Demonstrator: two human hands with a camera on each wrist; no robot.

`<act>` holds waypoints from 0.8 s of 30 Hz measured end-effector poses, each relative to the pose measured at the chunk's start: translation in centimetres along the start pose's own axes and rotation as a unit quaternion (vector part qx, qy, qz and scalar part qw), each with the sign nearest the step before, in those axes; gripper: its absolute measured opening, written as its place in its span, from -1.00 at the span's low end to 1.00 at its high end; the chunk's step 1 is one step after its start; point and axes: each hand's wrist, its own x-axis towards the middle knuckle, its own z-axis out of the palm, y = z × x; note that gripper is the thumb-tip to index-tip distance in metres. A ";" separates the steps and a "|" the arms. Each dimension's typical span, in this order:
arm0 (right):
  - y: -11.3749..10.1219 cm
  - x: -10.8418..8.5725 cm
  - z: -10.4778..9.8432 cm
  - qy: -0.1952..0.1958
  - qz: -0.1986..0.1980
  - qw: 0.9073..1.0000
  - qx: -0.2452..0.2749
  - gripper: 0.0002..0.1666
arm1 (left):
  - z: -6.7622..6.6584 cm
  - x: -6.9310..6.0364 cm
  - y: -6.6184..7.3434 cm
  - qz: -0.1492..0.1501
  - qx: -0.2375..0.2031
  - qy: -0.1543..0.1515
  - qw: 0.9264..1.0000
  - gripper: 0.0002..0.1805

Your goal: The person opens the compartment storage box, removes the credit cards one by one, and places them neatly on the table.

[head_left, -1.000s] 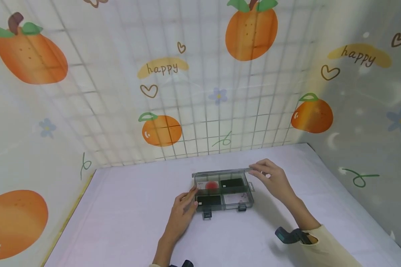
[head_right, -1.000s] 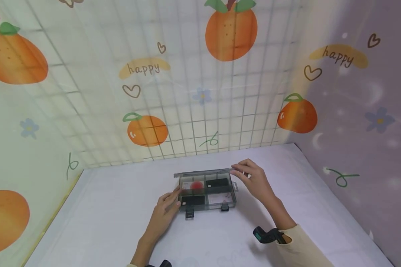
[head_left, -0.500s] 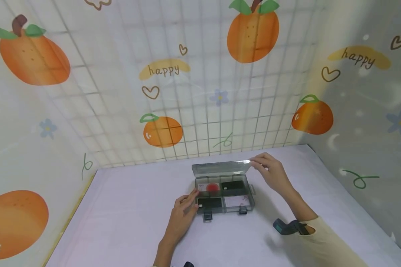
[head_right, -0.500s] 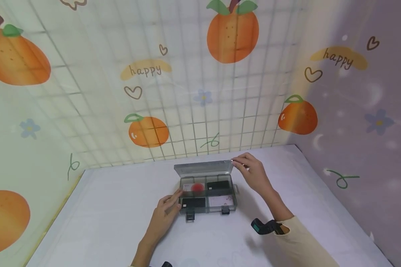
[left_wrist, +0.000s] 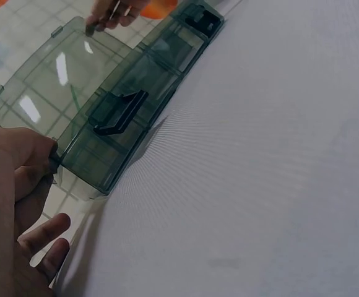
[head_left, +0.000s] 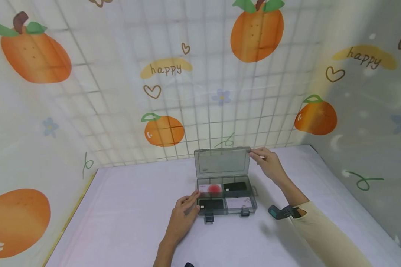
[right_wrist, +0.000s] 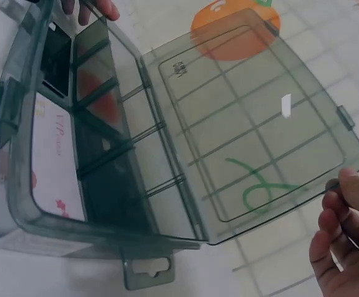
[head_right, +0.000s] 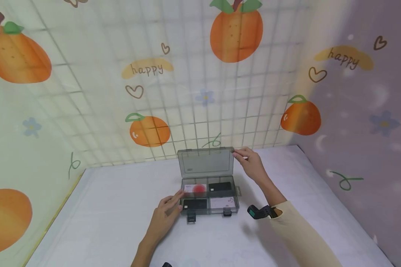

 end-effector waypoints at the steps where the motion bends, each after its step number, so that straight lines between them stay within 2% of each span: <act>1: 0.2 0.1 0.2 0.000 0.007 1.000 -0.001 -0.55 | 0.0 0.0 0.0 0.001 0.001 0.000 1.000 -0.53; 6: 0.8 0.7 0.8 0.000 0.040 0.999 -0.011 -0.51 | 0.1 0.1 -0.1 0.000 0.009 0.002 1.000 -0.53; 13: 1.3 1.9 1.2 -0.004 0.079 0.997 0.000 -0.49 | 0.1 0.0 0.1 0.005 0.001 -0.001 1.000 -0.52; 16: 1.6 2.2 1.5 -0.005 0.101 0.995 0.025 -0.48 | 0.0 0.0 0.1 0.007 0.006 0.000 1.000 -0.52; 21: 2.3 2.5 2.2 0.011 0.148 0.985 0.087 -0.46 | 0.0 0.1 0.1 0.014 0.013 0.005 1.000 -0.51; 24: 2.8 2.8 2.6 0.010 0.159 0.983 0.088 -0.46 | 0.0 0.1 0.1 0.010 0.009 0.001 1.000 -0.51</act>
